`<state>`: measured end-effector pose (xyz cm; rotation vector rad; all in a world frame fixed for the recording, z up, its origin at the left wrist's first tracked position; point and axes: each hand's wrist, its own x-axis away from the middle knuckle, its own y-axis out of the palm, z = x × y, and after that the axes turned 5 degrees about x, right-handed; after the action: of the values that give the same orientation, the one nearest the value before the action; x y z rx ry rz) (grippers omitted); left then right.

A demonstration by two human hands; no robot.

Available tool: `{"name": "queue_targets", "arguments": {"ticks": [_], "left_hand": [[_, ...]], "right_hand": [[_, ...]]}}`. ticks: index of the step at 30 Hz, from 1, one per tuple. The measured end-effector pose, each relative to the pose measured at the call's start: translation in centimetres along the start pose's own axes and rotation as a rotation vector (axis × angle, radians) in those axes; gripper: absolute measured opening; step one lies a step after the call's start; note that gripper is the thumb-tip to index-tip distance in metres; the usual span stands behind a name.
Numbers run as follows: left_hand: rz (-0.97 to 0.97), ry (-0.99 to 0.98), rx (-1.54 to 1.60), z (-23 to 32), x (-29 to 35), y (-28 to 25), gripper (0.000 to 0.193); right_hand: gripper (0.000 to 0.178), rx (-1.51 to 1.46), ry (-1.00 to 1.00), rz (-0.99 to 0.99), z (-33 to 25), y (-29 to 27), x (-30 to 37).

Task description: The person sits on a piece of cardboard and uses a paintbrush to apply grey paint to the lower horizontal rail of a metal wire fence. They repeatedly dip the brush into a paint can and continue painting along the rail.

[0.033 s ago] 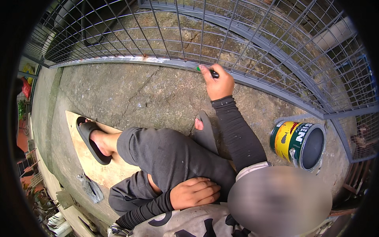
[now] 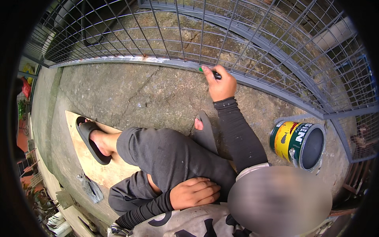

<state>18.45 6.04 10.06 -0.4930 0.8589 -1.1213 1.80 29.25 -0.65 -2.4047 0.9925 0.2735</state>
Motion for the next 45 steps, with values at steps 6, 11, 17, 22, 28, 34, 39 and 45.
{"name": "queue_targets", "arguments": {"ticks": [6,11,17,22,28,34,39,45], "left_hand": [[-0.005,-0.003,-0.004,0.2,0.0,-0.2,0.023],[0.038,0.020,0.000,-0.3,-0.1,0.0,0.020],[0.056,0.017,0.000,-0.2,0.0,0.1,0.019],[0.047,0.013,0.000,-0.3,-0.1,0.1,0.020],[0.025,0.006,-0.024,-0.5,-0.1,0.0,0.023],[0.001,0.011,-0.014,-0.5,0.0,0.2,0.024],[0.006,0.021,-0.018,-0.4,-0.2,-0.1,0.023],[0.015,0.011,-0.018,-0.1,-0.3,-0.2,0.022]], "right_hand": [[0.034,0.161,-0.003,0.082,0.1,-4.8,0.6],[0.030,0.228,-0.049,0.067,-0.3,-6.9,0.7],[0.021,0.079,-0.417,-0.212,-2.4,-3.8,1.3],[0.020,0.110,-0.832,-0.531,-2.7,2.7,0.0],[0.019,0.260,-0.903,-0.543,0.1,5.2,-1.0],[0.022,0.324,-0.739,-0.451,2.5,-1.0,1.9],[0.024,0.464,-0.560,-0.380,3.7,-7.0,5.1],[0.035,0.398,-0.504,-0.445,2.1,-10.1,6.9]]}}
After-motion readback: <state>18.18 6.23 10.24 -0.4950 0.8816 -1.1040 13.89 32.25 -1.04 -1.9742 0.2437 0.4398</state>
